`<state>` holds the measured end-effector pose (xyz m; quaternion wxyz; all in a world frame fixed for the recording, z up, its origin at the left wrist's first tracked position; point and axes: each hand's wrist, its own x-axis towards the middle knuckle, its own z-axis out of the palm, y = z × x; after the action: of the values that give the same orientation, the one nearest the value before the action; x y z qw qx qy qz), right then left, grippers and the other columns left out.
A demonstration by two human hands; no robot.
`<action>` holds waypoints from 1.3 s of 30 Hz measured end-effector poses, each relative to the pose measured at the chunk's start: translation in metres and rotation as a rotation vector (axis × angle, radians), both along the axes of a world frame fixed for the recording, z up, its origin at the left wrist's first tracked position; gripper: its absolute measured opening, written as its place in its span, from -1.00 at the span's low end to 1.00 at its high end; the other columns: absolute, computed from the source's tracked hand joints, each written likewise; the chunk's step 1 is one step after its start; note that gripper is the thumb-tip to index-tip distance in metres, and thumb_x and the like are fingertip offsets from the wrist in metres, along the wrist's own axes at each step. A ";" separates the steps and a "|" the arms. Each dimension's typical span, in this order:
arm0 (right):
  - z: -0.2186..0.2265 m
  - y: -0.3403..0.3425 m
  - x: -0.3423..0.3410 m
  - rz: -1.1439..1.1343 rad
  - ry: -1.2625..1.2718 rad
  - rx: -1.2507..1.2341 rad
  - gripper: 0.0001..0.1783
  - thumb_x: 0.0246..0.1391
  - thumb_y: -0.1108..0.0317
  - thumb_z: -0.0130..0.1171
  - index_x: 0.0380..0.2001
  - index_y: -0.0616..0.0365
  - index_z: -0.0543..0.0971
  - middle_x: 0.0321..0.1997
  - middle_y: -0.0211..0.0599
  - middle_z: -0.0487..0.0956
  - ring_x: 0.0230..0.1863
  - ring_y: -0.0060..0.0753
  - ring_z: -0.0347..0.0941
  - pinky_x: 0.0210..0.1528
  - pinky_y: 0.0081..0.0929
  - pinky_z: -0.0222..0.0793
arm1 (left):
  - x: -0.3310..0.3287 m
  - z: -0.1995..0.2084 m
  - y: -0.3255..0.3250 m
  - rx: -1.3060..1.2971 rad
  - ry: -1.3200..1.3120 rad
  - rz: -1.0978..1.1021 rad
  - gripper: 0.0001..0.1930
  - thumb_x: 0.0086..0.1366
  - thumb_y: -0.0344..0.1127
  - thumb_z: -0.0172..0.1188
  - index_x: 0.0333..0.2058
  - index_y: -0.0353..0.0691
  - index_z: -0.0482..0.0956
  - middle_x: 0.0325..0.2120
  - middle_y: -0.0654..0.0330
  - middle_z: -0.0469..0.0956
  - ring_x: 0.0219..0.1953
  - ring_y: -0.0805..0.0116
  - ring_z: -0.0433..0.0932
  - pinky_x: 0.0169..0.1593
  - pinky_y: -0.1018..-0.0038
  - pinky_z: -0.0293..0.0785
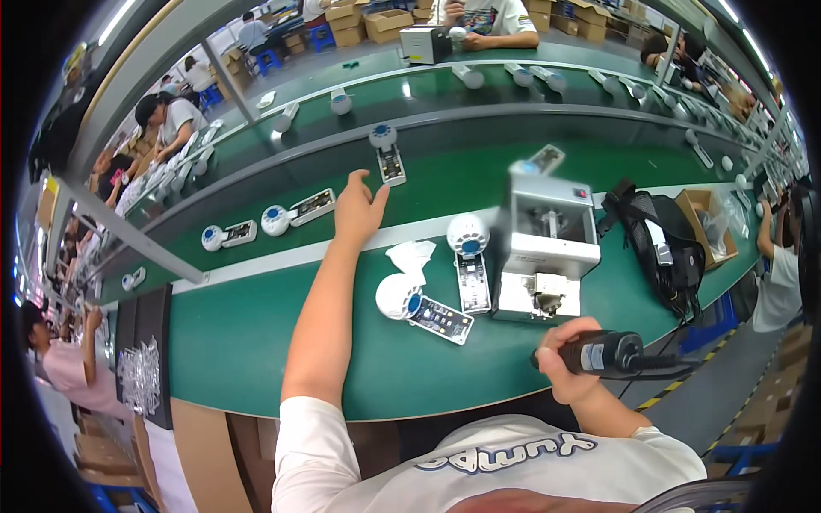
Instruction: Assembling electronic components and scanning them using a barcode scanner on an assembly line.
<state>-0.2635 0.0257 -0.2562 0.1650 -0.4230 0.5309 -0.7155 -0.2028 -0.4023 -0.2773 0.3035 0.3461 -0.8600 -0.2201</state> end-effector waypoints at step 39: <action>-0.018 0.011 0.021 0.111 0.058 0.068 -0.57 0.03 0.54 0.32 -0.06 0.19 0.37 -0.42 -0.39 0.44 -0.37 -0.56 0.36 -0.24 -0.57 0.30 | 0.274 0.023 0.181 -0.281 -0.063 0.488 -0.15 0.15 -0.03 0.41 0.30 -0.30 0.23 0.21 -0.12 0.36 0.24 0.01 0.37 0.23 0.17 0.35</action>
<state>-0.2422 0.0367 -0.2747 0.2032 -0.4664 0.5353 -0.6742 0.0710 -0.2209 -0.2543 0.3655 0.5041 -0.7825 -0.0084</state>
